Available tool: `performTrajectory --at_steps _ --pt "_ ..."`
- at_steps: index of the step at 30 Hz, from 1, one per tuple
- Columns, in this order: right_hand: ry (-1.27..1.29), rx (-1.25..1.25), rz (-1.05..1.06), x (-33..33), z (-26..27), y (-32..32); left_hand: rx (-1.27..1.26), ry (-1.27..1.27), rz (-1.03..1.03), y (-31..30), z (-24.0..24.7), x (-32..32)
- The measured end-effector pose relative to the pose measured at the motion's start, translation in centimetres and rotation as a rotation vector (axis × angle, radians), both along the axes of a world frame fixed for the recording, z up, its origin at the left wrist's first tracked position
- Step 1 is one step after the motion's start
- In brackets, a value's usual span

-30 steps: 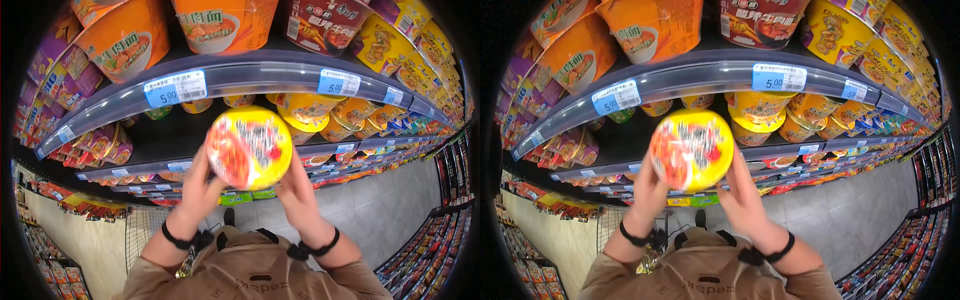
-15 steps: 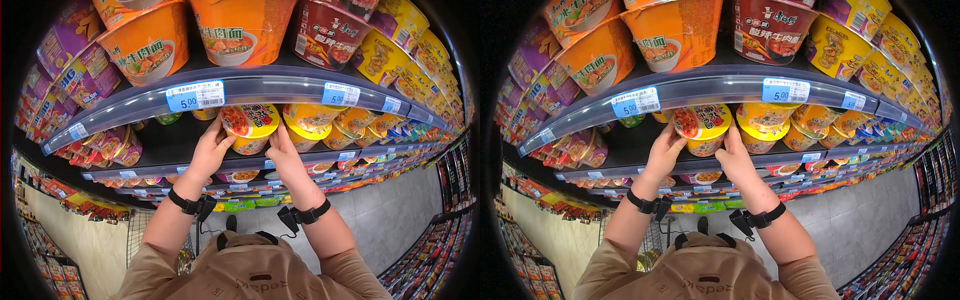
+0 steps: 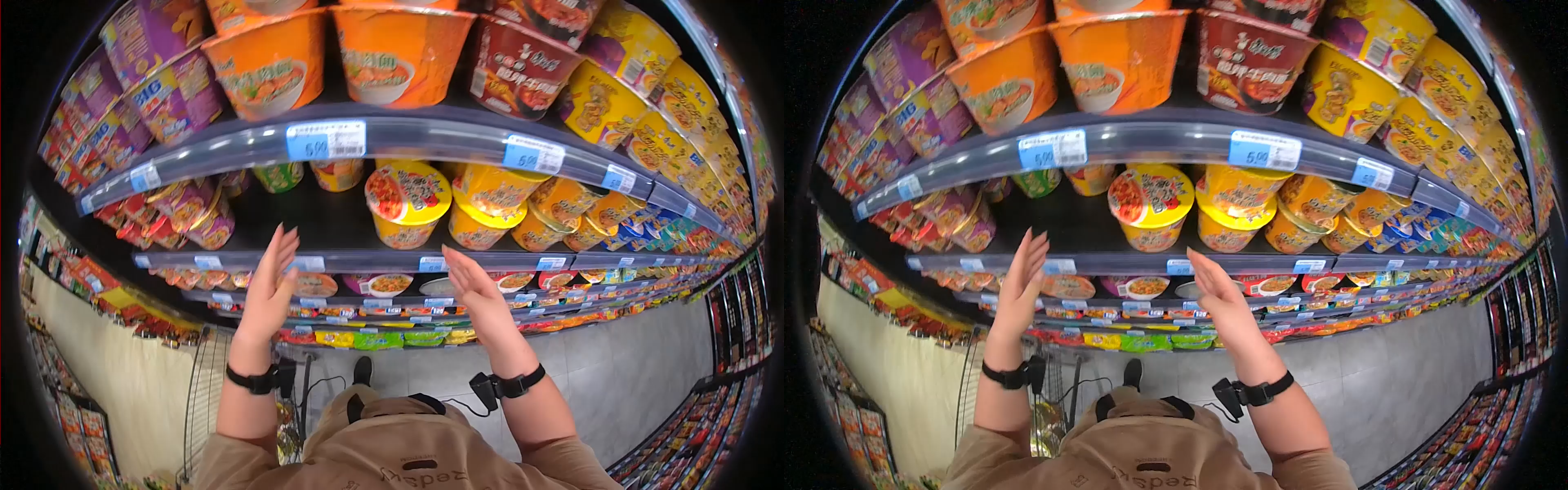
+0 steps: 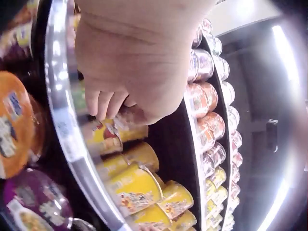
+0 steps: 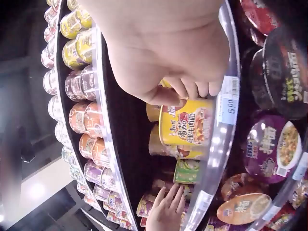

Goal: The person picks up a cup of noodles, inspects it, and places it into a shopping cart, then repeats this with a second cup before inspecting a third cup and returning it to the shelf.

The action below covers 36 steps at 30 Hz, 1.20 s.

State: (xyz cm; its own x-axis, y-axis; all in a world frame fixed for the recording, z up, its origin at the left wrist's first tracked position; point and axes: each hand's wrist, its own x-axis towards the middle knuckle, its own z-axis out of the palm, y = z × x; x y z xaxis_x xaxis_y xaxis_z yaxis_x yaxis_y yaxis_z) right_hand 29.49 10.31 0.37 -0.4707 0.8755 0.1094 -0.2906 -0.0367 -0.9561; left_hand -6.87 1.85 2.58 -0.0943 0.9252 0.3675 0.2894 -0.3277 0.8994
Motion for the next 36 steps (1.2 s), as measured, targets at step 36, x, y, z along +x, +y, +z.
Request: performTrajectory --at_steps 36 --pt "-0.53 -0.196 1.141 -31.8 -13.3 -19.1 -0.391 -0.313 1.388 -58.1 -13.5 -8.6"
